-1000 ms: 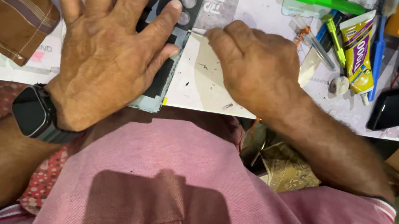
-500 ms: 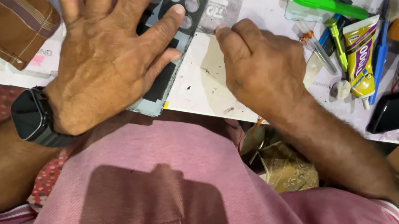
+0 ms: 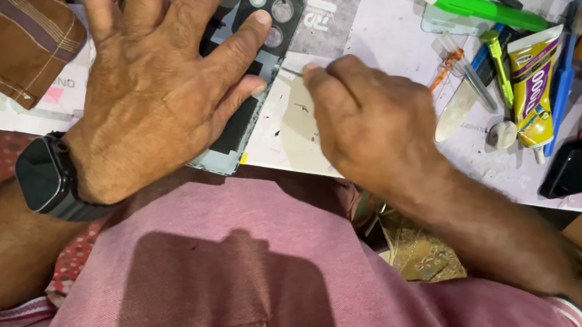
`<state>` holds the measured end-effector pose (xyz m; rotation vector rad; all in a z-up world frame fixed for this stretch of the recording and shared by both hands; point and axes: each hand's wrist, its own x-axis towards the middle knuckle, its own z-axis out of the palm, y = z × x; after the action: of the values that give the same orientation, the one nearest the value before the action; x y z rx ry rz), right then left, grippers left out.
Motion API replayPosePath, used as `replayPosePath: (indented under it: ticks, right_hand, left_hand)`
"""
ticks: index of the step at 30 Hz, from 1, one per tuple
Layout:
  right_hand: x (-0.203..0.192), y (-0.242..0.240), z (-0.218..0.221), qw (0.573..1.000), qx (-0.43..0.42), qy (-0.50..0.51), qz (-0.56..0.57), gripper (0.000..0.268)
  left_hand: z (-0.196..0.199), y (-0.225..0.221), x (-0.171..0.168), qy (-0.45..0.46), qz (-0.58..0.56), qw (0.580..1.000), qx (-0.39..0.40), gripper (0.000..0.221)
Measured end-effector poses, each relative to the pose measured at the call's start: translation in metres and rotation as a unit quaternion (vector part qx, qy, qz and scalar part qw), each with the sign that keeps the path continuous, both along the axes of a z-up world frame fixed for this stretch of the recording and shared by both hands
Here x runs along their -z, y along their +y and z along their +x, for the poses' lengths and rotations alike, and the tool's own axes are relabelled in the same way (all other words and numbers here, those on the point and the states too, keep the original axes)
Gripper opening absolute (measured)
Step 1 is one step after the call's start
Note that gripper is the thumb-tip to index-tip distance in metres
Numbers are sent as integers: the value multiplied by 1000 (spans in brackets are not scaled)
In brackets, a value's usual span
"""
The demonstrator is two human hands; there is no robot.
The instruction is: The person uses a metal spudger to pry and separate the back cover of a smartphone from its internal frame. They work along the edges of the device, carefully lifting the casing to release adhesives or clips. The person occasionally rotates the phone to access different sides and inspects the separation progress.
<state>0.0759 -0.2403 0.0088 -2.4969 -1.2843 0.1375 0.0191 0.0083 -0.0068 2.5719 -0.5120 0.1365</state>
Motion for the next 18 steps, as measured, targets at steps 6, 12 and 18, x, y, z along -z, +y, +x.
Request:
replayPosePath:
  ticks: [6, 12, 18]
  right_hand:
    - [3, 0, -2, 999, 29, -18, -17, 14]
    - [4, -3, -7, 998, 56, 16, -3, 6]
    - [9, 1, -6, 997, 64, -19, -50, 9]
  left_hand:
    - [-1, 2, 0, -2, 9, 1000, 6, 43]
    - [-1, 1, -2, -3, 8, 1000, 7, 42]
    - [-1, 2, -1, -10, 14, 1000, 10, 41]
